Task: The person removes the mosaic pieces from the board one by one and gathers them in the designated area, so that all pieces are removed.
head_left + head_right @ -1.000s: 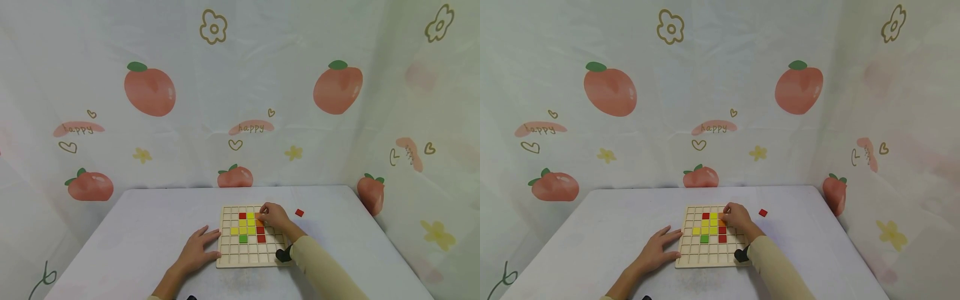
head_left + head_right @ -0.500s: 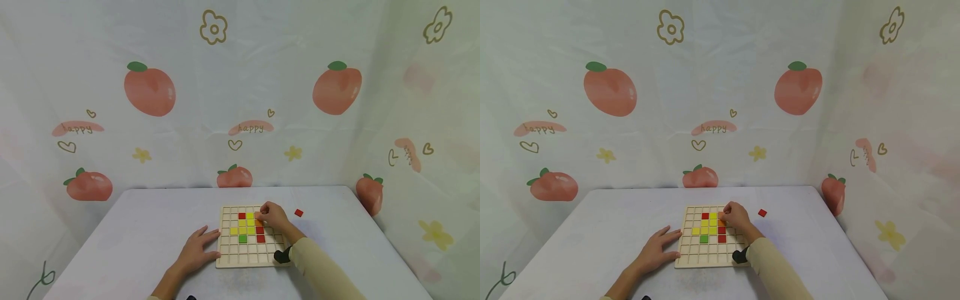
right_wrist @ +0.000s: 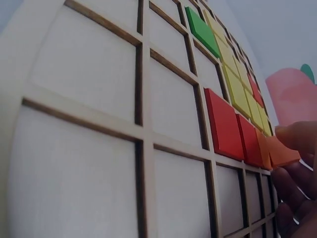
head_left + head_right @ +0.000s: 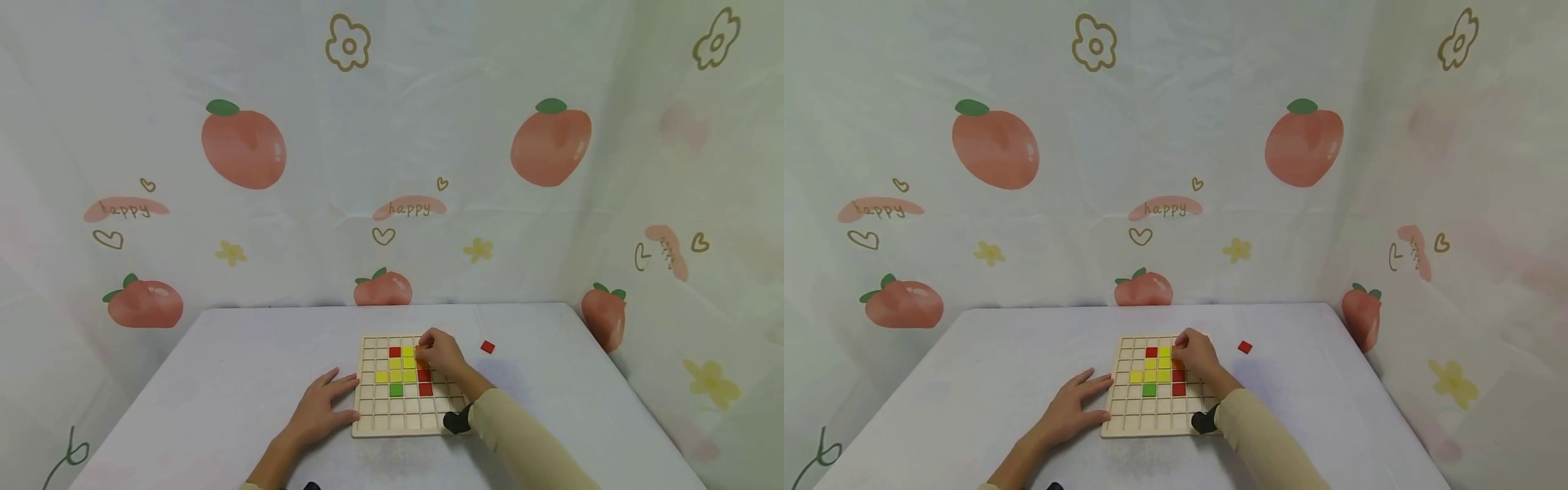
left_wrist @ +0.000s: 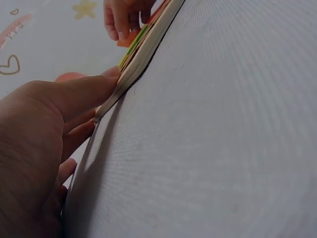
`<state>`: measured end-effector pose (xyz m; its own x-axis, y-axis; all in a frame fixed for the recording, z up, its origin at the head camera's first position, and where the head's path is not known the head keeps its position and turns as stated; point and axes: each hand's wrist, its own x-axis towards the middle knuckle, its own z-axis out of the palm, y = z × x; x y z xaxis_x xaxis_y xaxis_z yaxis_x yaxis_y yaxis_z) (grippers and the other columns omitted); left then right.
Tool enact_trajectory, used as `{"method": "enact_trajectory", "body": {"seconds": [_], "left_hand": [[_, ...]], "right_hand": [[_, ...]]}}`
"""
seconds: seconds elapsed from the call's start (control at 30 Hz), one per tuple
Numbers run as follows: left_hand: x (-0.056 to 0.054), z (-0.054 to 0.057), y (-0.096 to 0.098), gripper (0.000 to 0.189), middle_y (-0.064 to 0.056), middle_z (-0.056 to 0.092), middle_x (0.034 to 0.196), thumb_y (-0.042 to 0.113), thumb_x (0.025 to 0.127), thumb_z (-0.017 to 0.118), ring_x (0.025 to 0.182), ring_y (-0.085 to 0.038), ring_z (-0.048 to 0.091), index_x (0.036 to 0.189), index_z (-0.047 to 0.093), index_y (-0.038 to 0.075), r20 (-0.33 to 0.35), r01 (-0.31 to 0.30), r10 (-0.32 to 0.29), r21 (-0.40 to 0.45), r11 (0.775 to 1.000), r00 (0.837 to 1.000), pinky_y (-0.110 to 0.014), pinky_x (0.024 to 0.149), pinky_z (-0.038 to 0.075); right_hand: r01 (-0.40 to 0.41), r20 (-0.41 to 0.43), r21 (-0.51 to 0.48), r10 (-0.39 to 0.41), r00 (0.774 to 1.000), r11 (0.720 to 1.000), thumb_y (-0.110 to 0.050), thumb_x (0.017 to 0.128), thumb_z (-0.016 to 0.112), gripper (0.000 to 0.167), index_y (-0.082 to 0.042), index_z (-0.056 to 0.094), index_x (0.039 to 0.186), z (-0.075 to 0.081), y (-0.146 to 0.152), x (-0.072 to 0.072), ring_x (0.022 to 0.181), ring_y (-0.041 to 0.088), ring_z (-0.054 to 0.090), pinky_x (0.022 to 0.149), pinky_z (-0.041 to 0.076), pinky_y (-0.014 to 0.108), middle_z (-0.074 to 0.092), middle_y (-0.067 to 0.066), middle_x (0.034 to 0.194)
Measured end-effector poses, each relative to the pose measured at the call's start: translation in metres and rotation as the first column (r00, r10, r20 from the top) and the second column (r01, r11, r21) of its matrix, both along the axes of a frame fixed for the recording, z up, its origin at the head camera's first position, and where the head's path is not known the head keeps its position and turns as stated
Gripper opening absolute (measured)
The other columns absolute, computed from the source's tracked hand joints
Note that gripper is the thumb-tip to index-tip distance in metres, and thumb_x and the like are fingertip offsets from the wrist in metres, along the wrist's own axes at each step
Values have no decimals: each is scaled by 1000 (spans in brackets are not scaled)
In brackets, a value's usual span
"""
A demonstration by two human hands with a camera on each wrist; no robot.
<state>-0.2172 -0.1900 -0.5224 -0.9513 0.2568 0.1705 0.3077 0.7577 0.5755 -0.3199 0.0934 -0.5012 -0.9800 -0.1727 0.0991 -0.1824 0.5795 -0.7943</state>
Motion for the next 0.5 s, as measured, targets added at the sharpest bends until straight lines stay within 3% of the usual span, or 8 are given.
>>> {"method": "enact_trajectory", "body": {"seconds": [0.5], "left_hand": [[-1,-2,-2,65,5,58,135,52,76,75,137,-36,36,130,64,18,-21,16,-16,2,1000,1000,-63,106,27]], "right_hand": [[-75,-16,59,76,997,995,-6,86,72,16,-8,63,99,6,2,1,78,19,53,70,52,31,58,1,84]]}}
